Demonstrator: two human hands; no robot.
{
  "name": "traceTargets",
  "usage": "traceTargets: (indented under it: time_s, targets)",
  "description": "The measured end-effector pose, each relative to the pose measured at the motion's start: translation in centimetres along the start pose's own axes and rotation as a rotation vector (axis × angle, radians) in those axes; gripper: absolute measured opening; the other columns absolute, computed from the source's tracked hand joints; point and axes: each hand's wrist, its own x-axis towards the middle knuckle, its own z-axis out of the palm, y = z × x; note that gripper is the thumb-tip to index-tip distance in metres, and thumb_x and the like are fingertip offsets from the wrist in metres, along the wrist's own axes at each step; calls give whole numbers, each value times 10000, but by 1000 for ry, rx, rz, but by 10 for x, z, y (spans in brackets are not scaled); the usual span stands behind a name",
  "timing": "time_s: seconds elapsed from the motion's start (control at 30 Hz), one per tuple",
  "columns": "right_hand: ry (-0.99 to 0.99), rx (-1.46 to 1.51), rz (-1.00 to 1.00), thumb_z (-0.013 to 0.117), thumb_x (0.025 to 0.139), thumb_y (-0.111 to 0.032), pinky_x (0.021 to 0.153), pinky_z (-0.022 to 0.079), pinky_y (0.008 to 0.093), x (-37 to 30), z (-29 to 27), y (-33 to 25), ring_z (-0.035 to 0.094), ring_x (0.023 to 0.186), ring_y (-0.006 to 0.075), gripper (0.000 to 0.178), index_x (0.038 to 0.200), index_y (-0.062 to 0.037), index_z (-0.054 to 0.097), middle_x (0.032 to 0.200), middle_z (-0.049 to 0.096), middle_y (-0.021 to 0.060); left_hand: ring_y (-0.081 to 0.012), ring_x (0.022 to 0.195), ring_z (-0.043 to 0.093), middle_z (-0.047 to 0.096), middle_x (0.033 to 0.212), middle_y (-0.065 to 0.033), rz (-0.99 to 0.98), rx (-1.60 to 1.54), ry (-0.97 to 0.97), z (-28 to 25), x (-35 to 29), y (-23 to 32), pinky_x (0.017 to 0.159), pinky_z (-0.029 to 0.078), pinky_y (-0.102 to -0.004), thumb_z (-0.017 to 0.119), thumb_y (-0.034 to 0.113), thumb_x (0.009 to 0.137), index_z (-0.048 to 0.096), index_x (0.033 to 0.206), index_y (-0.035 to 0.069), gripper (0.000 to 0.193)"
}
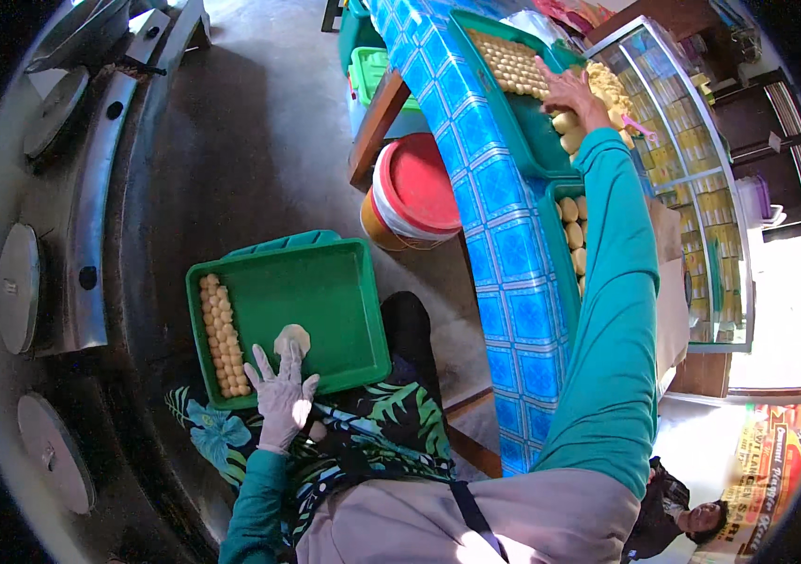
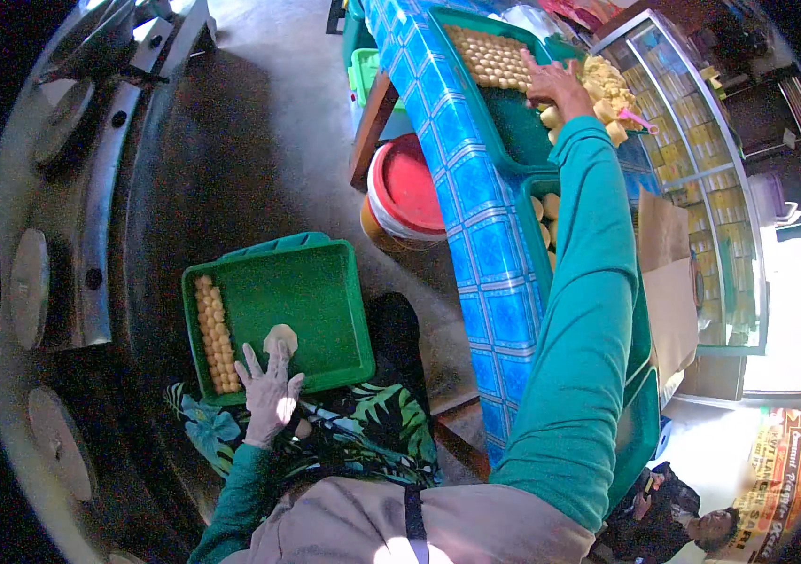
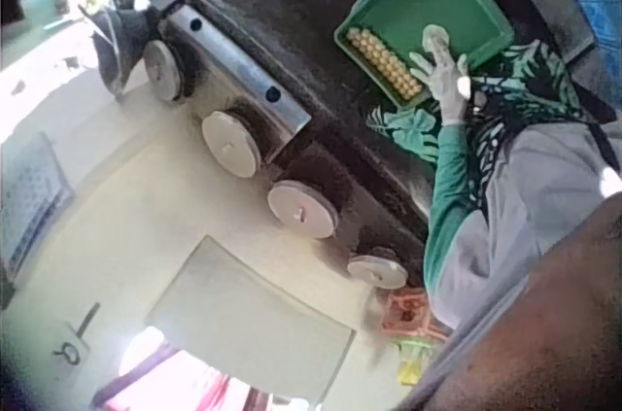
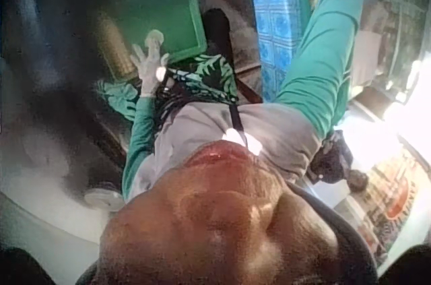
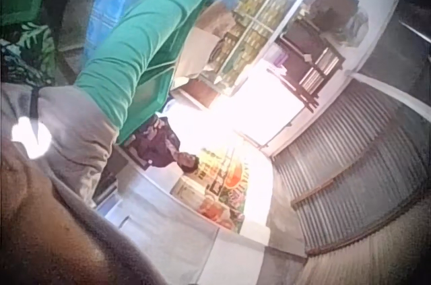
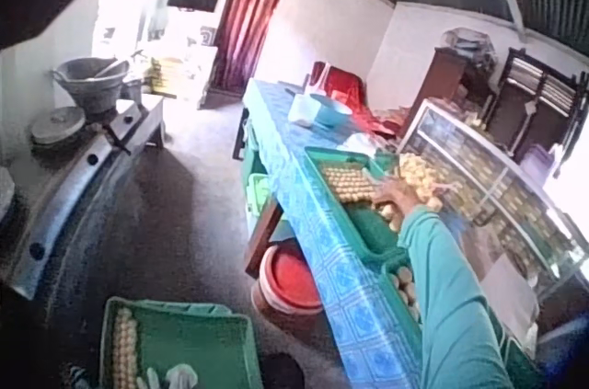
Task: The person prepares dough by flattening a small portion in their palm, filling it, and rolling it into a sphere before placing it on a tray. The person also moves trays and opens a steamer lid.
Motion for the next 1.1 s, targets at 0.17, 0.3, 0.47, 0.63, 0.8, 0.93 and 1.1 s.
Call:
traceTargets:
  time_s: [0.17, 0.3, 0.47, 0.63, 0.8, 0.93, 1.1]
  targets:
    - [-45, 19, 98, 766, 606, -173, 1036, 194, 699, 20, 5, 6, 492, 1217, 403, 1141, 1513, -267, 81, 1254, 590, 161, -526, 1385, 70, 219, 1555, -50, 0, -38, -28, 0, 5, 1, 1088, 49, -665, 405, 485, 947, 192, 1499, 92, 710]
    - [-111, -4, 106, 725, 649, -196, 984, 264, 704, 27, 11, 1, 493, 1213, 398, 1024, 1501, -254, 159, 1274, 580, 142, -522, 1388, 62, 219, 1556, -45, -31, -13, -75, 1, 6, -1, 1090, 64, -662, 416, 488, 941, 179, 1503, 102, 722]
    - [8, 61, -6, 745, 663, -299, 1026, 286, 617, 34, 22, 42, 453, 1255, 357, 891, 1452, -266, 332, 1388, 477, 131, -524, 1388, 57, 213, 1557, -47, -16, -12, -54, 2, 6, 0, 1088, 72, -664, 422, 485, 941, 172, 1505, 102, 727]
    - [172, 372, -86, 780, 686, -349, 1006, 406, 375, 0, -11, 108, 532, 1178, 275, 723, 1325, -120, 529, 1306, 554, 133, -531, 1385, 54, 199, 1562, -38, -23, -11, -51, -2, 4, 0, 1084, 72, -671, 417, 488, 943, 169, 1506, 106, 724]
    - [179, 640, -31, 784, 702, -239, 920, 467, 358, -73, -31, 137, 582, 1071, 243, 662, 1310, -107, 557, 1199, 610, 136, -540, 1379, 53, 190, 1565, -38, 7, 2, -16, 4, 5, 2, 1074, 85, -682, 407, 489, 949, 171, 1506, 113, 712]
    - [143, 663, -61, 748, 710, -127, 857, 499, 312, -132, -41, 101, 578, 1041, 204, 643, 1322, -130, 549, 1191, 600, 113, -526, 1386, 47, 225, 1554, -45, 25, 5, 82, 8, 2, -1, 1074, 83, -683, 399, 469, 959, 180, 1504, 109, 689]
    - [396, 324, -321, 667, 633, 16, 986, 415, 412, -160, -28, 63, 536, 1045, 314, 712, 1300, -219, 574, 1109, 600, 128, -516, 1391, 52, 261, 1541, -27, 33, 58, 98, 14, -2, -7, 1081, 59, -675, 379, 471, 964, 243, 1485, 98, 655]
